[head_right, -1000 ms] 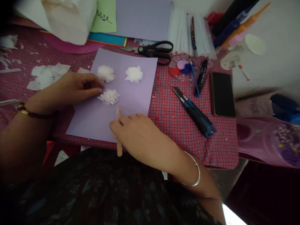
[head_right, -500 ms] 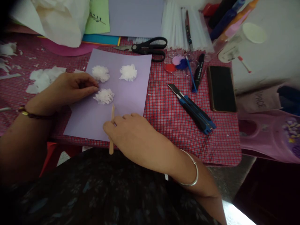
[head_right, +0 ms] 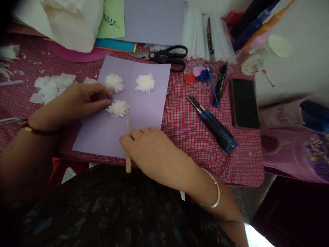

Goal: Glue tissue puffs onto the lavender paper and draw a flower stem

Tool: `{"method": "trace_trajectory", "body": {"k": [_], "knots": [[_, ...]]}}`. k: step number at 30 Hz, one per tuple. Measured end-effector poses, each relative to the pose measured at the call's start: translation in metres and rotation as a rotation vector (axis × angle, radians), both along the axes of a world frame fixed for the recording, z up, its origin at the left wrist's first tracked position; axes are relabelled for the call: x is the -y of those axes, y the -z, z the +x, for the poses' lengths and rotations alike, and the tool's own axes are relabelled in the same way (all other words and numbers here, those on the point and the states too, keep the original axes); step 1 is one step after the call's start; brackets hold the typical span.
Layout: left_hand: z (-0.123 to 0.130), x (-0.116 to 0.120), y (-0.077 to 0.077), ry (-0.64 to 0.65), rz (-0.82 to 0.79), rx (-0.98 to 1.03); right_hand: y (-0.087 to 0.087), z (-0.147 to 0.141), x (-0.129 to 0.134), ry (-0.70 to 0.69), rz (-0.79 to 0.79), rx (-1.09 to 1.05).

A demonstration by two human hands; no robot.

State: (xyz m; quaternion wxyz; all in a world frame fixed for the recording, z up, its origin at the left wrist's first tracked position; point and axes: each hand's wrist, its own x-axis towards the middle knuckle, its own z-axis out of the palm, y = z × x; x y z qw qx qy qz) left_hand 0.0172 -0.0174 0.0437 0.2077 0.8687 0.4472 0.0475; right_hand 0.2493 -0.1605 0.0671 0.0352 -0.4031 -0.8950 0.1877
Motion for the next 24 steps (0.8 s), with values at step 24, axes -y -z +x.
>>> {"method": "trace_trajectory", "body": {"k": [24], "knots": [[0.003,-0.007,0.02,-0.062,0.071,0.098,0.001,-0.01,-0.036,0.377,-0.286,-0.856]]}}
